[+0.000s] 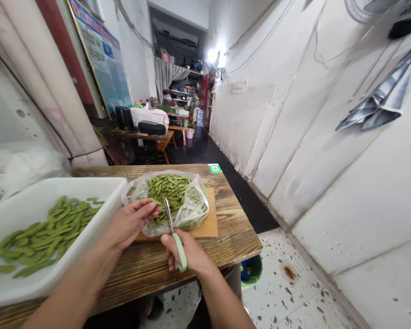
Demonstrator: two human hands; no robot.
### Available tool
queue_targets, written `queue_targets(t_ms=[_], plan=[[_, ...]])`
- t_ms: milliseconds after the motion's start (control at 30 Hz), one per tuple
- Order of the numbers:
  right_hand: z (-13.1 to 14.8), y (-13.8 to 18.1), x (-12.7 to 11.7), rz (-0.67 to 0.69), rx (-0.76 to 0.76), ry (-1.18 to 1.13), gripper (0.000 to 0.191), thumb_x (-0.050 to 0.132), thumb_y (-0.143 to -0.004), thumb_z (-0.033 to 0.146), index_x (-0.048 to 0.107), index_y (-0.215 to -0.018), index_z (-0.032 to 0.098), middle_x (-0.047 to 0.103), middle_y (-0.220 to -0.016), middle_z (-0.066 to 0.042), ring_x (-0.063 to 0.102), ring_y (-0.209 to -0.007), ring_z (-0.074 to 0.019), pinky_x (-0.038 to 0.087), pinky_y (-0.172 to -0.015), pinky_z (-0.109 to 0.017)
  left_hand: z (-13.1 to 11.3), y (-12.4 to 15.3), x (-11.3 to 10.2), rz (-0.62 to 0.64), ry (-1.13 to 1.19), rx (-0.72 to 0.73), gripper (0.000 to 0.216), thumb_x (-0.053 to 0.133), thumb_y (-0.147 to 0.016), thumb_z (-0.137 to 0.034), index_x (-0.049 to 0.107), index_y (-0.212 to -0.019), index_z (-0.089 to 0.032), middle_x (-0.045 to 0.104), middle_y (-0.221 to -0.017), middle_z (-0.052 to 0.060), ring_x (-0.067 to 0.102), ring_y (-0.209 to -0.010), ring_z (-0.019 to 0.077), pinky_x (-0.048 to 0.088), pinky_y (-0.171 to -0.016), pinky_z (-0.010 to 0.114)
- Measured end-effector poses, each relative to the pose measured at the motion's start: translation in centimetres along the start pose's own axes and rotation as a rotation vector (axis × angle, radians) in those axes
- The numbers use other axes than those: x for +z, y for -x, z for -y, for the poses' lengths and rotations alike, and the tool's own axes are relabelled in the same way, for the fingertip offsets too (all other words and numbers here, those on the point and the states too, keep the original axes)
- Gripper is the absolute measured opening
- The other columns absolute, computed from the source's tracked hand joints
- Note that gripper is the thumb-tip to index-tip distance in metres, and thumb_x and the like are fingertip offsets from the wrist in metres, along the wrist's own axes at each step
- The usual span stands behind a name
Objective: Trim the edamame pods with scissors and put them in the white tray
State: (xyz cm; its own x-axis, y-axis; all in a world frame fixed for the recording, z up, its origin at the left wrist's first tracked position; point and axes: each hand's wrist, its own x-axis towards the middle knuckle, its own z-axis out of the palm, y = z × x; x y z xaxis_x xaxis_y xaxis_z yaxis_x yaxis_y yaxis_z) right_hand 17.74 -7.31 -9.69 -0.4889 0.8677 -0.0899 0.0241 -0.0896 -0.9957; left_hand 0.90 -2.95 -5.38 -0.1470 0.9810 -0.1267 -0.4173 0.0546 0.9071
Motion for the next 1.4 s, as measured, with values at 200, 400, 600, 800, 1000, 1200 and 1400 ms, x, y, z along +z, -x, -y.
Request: queue_targets(t_ms=[200, 400, 600, 800, 1000, 1200, 1400], plan=[[0.3, 0.1, 0.2, -0.003, -0.006, -0.009, 0.052, 0.053, -0.079, 0.066, 0.053, -0.094, 0.017, 0.050, -0.062, 0.006, 0.048, -0.043, -0.0070, 0.042, -0.041, -0.019, 0.5, 0.4, 0.3, -0.035, 0.009, -0.016, 0.024, 0.079, -0.054, -0.021, 0.062, -0.070, -0.014, 0.066, -0.066, -0.001, 0.063, -0.063, 0.0102, 0.051, -0.061, 0.021], [0.2, 0.0, 0.2, 0.016, -0.008, 0.009, 0.050, 0.052, -0.078, 0.068, 0.049, -0.084, 0.018, 0.048, -0.061, 0.005, 0.047, -0.042, -0.0067, 0.041, -0.037, -0.018, 0.9, 1.0, 0.7, -0.033, -0.110, 0.005, 0.034, 0.082, -0.048, -0.033, 0.066, -0.070, -0.013, 0.067, -0.064, 0.000, 0.061, -0.061, 0.0114, 0.049, -0.058, 0.022], [0.6, -0.1, 0.4, -0.023, 0.007, 0.041, 0.050, 0.050, -0.080, 0.069, 0.045, -0.075, 0.019, 0.047, -0.053, 0.007, 0.044, -0.034, -0.0064, 0.037, -0.032, -0.017, 1.5, 1.2, 0.4, -0.033, -0.215, 0.056, 0.040, 0.080, -0.050, -0.045, 0.067, -0.069, -0.013, 0.068, -0.062, 0.003, 0.061, -0.060, 0.0148, 0.048, -0.057, 0.026], [0.3, -0.3, 0.0, -0.020, 0.046, -0.012, 0.048, 0.061, -0.074, 0.064, 0.050, -0.078, 0.017, 0.045, -0.047, 0.009, 0.040, -0.030, -0.0054, 0.034, -0.028, -0.016, 1.9, 0.9, 0.0, -0.106, -0.357, 0.154, 0.038, 0.073, -0.058, -0.047, 0.066, -0.075, -0.014, 0.068, -0.065, 0.003, 0.063, -0.063, 0.0174, 0.050, -0.062, 0.029], [0.3, -0.2, -0.5, -0.054, 0.056, -0.045, 0.050, 0.064, -0.072, 0.062, 0.055, -0.089, 0.016, 0.047, -0.050, 0.008, 0.041, -0.034, -0.0056, 0.037, -0.030, -0.017, -2.8, 1.6, -3.9, -0.614, -0.939, 0.677, 0.034, 0.057, -0.077, -0.043, 0.067, -0.098, -0.018, 0.070, -0.091, 0.006, 0.066, -0.086, 0.0243, 0.050, -0.087, 0.041], [3.7, -0.3, -2.5, 0.053, 0.039, 0.067, 0.048, 0.067, -0.071, 0.058, 0.058, -0.094, 0.016, 0.047, -0.050, 0.009, 0.042, -0.034, -0.0056, 0.037, -0.031, -0.017, -5.0, 2.0, -7.8, -0.731, -1.224, 0.823, 0.040, 0.050, -0.080, -0.040, 0.065, -0.110, -0.018, 0.057, -0.130, 0.012, 0.051, -0.120, 0.0389, 0.036, -0.104, 0.053], [7.9, -2.6, -5.4, -0.020, -0.190, 0.130, 0.042, 0.061, -0.078, 0.053, 0.060, -0.099, 0.016, 0.048, -0.052, 0.007, 0.041, -0.034, -0.0062, 0.036, -0.031, -0.018, -1.2, 0.6, -3.7, -0.306, -1.228, 0.837, 0.029, 0.047, -0.084, -0.033, 0.069, -0.095, -0.019, 0.069, -0.106, 0.009, 0.063, -0.101, 0.0239, 0.043, -0.099, 0.037]])
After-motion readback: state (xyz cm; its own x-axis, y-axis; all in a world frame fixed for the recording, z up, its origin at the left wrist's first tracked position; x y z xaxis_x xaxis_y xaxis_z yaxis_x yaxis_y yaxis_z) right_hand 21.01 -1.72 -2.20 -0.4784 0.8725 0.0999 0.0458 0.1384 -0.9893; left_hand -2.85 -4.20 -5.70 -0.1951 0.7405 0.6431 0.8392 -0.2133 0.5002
